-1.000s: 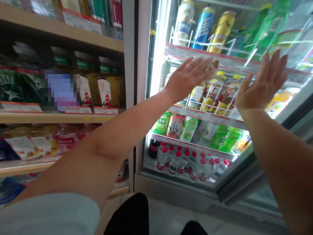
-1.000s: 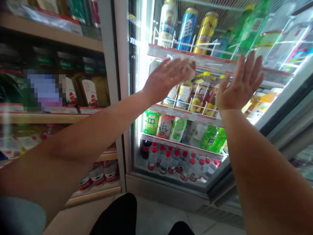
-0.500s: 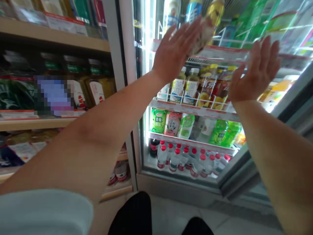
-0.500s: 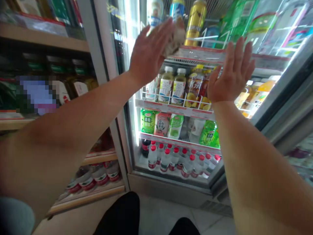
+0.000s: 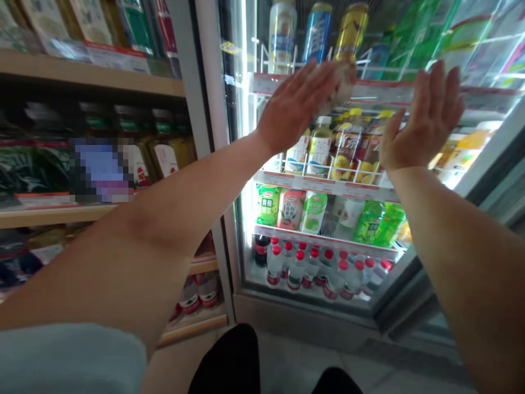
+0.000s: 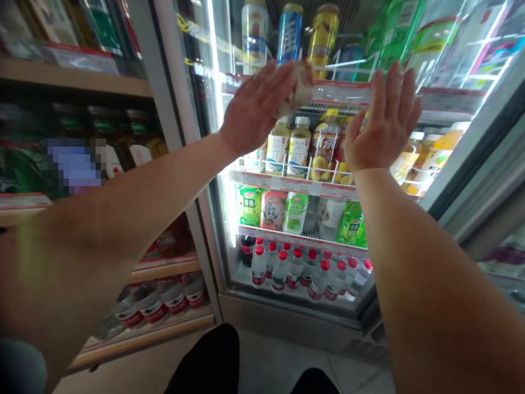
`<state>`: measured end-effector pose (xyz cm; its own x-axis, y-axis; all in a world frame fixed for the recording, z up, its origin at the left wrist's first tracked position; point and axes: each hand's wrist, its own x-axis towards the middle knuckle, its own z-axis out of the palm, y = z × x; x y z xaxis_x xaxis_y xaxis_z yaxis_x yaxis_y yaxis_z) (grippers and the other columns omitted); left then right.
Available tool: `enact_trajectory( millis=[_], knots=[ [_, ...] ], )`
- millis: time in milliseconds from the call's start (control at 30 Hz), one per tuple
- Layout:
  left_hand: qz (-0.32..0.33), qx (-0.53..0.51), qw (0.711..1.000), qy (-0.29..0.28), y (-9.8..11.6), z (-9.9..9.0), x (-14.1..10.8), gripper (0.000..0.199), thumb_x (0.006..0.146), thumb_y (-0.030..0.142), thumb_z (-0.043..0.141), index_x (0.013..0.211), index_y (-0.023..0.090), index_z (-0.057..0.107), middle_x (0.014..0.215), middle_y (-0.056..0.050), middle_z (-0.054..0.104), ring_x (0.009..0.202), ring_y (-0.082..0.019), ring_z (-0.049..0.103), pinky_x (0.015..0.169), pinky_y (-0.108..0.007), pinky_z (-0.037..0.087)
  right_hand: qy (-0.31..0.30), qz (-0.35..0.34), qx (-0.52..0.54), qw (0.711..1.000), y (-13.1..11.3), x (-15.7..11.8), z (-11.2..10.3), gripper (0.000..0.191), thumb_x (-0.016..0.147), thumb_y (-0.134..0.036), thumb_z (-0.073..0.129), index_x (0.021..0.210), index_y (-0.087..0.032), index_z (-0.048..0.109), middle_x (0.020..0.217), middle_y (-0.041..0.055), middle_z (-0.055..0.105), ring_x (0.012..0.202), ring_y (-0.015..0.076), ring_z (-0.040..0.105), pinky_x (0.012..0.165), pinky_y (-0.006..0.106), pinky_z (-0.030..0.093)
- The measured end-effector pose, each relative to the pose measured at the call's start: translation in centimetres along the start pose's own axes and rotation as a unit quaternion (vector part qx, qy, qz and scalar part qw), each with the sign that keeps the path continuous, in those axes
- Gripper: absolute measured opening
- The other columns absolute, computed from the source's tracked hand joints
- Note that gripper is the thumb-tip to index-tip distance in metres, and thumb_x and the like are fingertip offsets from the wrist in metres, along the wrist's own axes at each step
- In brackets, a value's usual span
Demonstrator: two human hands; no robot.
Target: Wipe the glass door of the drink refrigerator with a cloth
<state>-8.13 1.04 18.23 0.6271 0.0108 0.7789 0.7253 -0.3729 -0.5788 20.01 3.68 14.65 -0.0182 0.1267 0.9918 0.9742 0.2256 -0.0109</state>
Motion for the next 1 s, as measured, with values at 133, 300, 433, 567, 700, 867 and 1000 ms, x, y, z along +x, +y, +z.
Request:
enact_trajectory(
  millis=[133,300,433,567,700,867,1000],
  knots=[
    [0.278,-0.031,0.949,-0.141,0.4,-0.1,-1.5,0.049,0.109,0.018,0.026,0.154,0.022,0.043,0.162,0.004,0.039,0.152,-0.020,0.032,0.128,-0.047,0.031,0.003,0.001,0.010,1.000,0.1,0.1,0.2,0.074,0.088,-0.026,0.042,0.161,-0.017,0.031,0.169,0.0083,0.028,0.157,0.0323,0.022,0.124,0.060,0.017],
    [-0.038,0.047,0.995,0.077,-2.9,-0.6,-3.3,0.056,0.106,0.019,0.029,0.160,0.031,0.029,0.165,0.001,0.034,0.156,-0.021,0.023,0.127,-0.057,0.029,-0.004,0.008,0.014,1.000,-0.2,0.0,-0.1,0.074,0.088,-0.026,0.044,0.160,-0.018,0.031,0.169,0.0076,0.028,0.157,0.0312,0.021,0.125,0.058,0.017],
    [0.189,0.023,0.981,-0.026,-3.9,-0.7,-5.7,0.054,0.108,0.016,0.036,0.159,0.031,0.029,0.163,0.003,0.039,0.156,-0.024,0.021,0.121,-0.053,0.042,0.000,0.002,0.030,1.000,-0.3,-0.2,-0.4,0.072,0.090,-0.027,0.044,0.161,-0.019,0.030,0.169,0.0087,0.028,0.157,0.0321,0.021,0.123,0.062,0.018],
    [0.180,0.067,0.980,-0.039,-5.0,-1.4,-5.9,0.052,0.109,0.018,0.034,0.159,0.028,0.029,0.161,0.000,0.042,0.155,-0.021,0.027,0.123,-0.052,0.039,-0.013,0.012,0.034,0.999,-0.5,-0.1,-0.6,0.075,0.088,-0.027,0.045,0.161,-0.020,0.030,0.169,0.0069,0.026,0.158,0.0304,0.018,0.124,0.061,0.016],
    [-0.015,0.112,0.992,0.060,-4.3,-1.6,-5.6,0.050,0.108,0.020,0.032,0.158,0.021,0.032,0.160,-0.007,0.044,0.156,-0.024,0.022,0.124,-0.057,0.035,-0.037,0.027,0.016,0.999,-0.4,0.1,-0.6,0.079,0.086,-0.027,0.045,0.162,-0.019,0.027,0.171,0.0035,0.021,0.159,0.0275,0.013,0.126,0.057,0.014],
    [0.224,-0.013,0.966,-0.131,-2.1,-1.6,-6.1,0.042,0.112,0.019,0.027,0.152,0.018,0.039,0.160,-0.003,0.044,0.152,-0.017,0.032,0.124,-0.044,0.040,-0.018,0.015,0.008,1.000,-0.1,0.1,-0.1,0.076,0.088,-0.028,0.044,0.162,-0.019,0.028,0.170,0.0040,0.024,0.158,0.0294,0.019,0.126,0.056,0.016],
    [0.017,0.016,1.000,-0.017,-4.1,-1.9,-5.9,0.045,0.111,0.020,0.021,0.155,0.020,0.034,0.160,-0.007,0.044,0.151,-0.020,0.033,0.125,-0.055,0.033,-0.020,0.017,0.003,1.000,0.4,0.1,0.3,0.078,0.087,-0.030,0.044,0.163,-0.021,0.026,0.171,0.0042,0.021,0.158,0.0290,0.016,0.126,0.057,0.015]
  ],
)
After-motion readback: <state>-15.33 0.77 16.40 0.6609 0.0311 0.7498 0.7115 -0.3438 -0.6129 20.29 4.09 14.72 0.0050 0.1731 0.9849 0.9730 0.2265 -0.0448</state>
